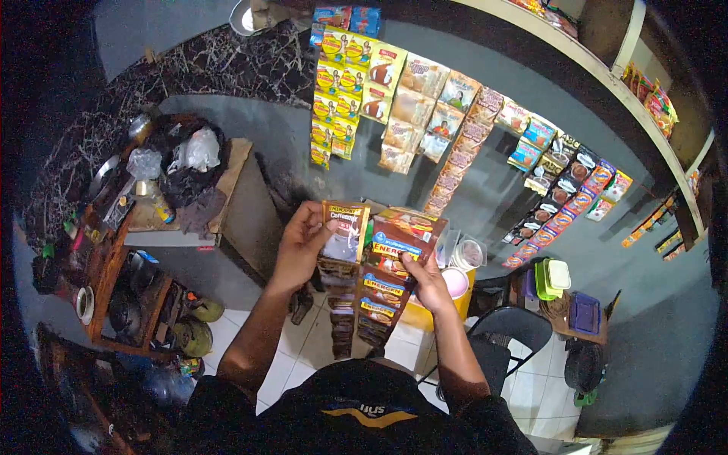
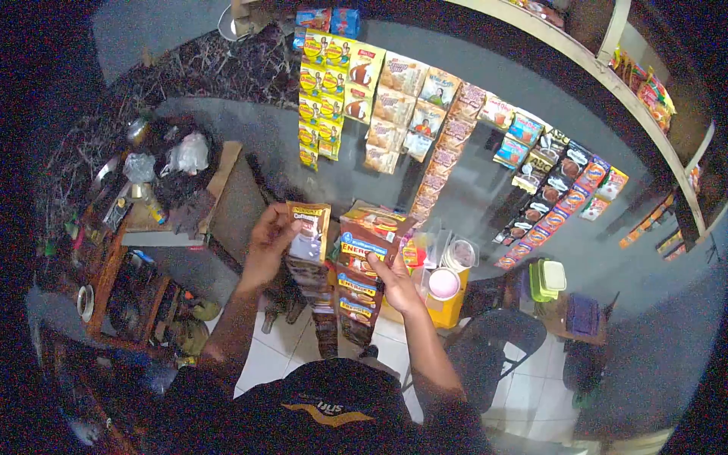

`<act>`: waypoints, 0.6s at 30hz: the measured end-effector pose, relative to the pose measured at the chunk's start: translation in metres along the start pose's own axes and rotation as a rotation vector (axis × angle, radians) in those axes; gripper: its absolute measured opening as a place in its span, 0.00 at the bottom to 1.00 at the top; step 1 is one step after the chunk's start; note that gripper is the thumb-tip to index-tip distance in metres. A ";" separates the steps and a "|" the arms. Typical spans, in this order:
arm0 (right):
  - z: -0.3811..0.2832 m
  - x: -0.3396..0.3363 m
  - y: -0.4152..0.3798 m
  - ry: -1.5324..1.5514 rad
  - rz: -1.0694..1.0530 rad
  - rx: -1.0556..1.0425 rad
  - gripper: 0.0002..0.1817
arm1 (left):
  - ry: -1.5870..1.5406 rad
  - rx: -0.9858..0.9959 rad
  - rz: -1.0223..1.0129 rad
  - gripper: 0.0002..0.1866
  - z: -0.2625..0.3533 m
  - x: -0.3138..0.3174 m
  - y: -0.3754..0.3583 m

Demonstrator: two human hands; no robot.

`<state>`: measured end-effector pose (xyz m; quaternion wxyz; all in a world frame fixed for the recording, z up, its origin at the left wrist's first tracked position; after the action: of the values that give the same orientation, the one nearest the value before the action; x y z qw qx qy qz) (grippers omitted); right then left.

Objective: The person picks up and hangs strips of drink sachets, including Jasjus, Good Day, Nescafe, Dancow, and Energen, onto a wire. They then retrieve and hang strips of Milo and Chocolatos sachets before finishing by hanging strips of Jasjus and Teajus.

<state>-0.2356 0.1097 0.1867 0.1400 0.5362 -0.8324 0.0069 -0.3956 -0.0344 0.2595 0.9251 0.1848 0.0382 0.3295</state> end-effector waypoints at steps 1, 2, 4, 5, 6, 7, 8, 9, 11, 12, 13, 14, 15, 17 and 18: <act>-0.001 -0.007 0.008 0.021 -0.007 0.015 0.28 | 0.004 -0.006 -0.043 0.08 0.018 0.010 0.009; -0.006 -0.013 0.015 0.019 -0.006 0.004 0.28 | 0.008 -0.012 -0.086 0.08 0.027 0.021 0.019; -0.018 -0.017 0.029 -0.177 -0.026 0.002 0.29 | -0.089 0.019 -0.104 0.08 0.025 0.037 0.040; -0.012 -0.018 0.030 -0.095 0.011 0.093 0.30 | -0.036 0.044 -0.089 0.09 0.030 0.045 0.048; -0.012 -0.021 0.038 -0.182 0.033 0.051 0.28 | 0.014 0.066 -0.073 0.09 0.032 0.053 0.056; -0.016 -0.018 0.045 -0.172 -0.027 -0.005 0.32 | 0.029 0.128 -0.042 0.10 0.028 0.059 0.069; -0.021 -0.014 0.051 -0.163 -0.090 -0.055 0.36 | 0.028 0.126 -0.038 0.10 0.024 0.068 0.079; -0.030 -0.008 0.057 -0.106 -0.118 -0.139 0.33 | 0.006 0.152 0.004 0.10 0.023 0.073 0.087; -0.040 -0.016 0.072 -0.125 -0.106 -0.158 0.30 | 0.018 0.169 0.065 0.10 0.027 0.077 0.103; -0.044 -0.020 0.079 -0.138 -0.081 -0.177 0.28 | 0.021 0.172 0.079 0.10 0.026 0.078 0.109; -0.048 -0.031 0.086 -0.030 0.027 -0.203 0.20 | 0.082 0.221 0.103 0.10 0.030 0.079 0.114; -0.049 -0.034 0.093 -0.029 0.016 -0.198 0.20 | 0.143 0.266 0.126 0.10 0.033 0.079 0.117; -0.055 -0.038 0.099 -0.034 0.031 -0.218 0.19 | 0.172 0.286 0.164 0.12 0.030 0.075 0.122; -0.076 -0.042 0.108 -0.040 0.038 -0.272 0.15 | 0.419 0.336 0.187 0.14 0.036 0.072 0.122; -0.082 -0.042 0.112 -0.040 0.032 -0.277 0.15 | 0.664 0.383 0.197 0.15 0.043 0.077 0.121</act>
<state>-0.3014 0.2082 0.2711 0.1961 0.4983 -0.8364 -0.1164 -0.3995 0.0868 0.3476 0.7752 0.2400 0.3782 0.4456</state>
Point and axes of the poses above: each hand's wrist, its own y-axis towards the middle knuckle, its own x-axis out of the palm, z = x × y, the point moved 10 cm from there along y, towards the middle knuckle, and after that the axes turned 7 degrees about -z, right-handed, at the moved point
